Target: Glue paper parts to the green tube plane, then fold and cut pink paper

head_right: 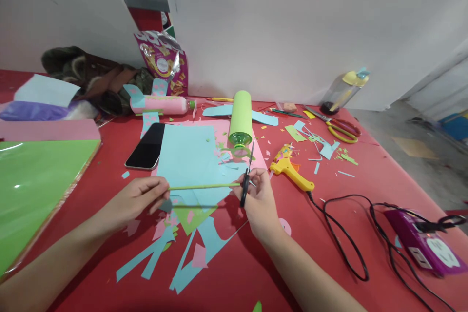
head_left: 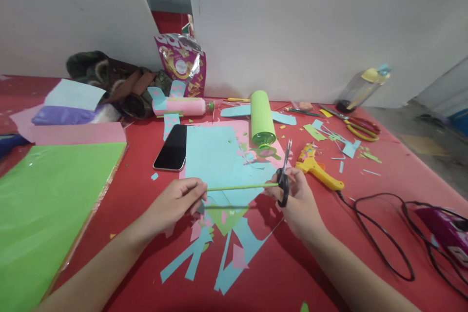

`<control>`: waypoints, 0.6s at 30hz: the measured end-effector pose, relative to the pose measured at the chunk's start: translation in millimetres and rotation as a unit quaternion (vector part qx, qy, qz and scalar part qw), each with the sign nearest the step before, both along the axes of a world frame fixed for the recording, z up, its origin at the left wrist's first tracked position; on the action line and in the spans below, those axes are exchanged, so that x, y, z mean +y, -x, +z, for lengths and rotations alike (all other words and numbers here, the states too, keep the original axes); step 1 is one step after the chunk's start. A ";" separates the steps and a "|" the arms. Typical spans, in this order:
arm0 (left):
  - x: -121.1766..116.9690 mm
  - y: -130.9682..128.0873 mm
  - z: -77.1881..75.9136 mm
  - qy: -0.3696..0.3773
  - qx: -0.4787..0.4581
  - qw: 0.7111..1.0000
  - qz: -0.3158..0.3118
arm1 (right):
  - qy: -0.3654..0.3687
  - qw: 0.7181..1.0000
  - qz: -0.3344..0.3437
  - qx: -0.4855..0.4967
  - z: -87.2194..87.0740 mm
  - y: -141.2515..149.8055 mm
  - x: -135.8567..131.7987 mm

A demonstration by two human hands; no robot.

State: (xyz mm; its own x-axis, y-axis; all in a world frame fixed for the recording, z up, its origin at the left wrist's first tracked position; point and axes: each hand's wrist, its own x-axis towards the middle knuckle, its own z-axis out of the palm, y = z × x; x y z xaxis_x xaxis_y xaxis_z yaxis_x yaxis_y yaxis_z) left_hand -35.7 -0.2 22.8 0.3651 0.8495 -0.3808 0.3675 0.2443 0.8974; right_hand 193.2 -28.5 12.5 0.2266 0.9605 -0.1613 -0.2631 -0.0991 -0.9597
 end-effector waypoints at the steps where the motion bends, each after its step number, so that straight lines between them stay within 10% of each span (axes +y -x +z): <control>1: -0.7 -0.3 -1.3 0.011 -0.006 1.000 -0.009 | -0.004 1.000 0.002 0.006 -0.6 -0.3 -0.1; 12: -3.1 -1.7 0.0 0.035 -0.026 0.995 -0.089 | 0.012 0.999 0.016 0.027 5.0 3.2 -1.5; 18: -2.4 -2.2 1.3 0.043 -0.070 0.997 -0.009 | 0.037 0.984 0.144 0.100 7.7 2.5 -7.5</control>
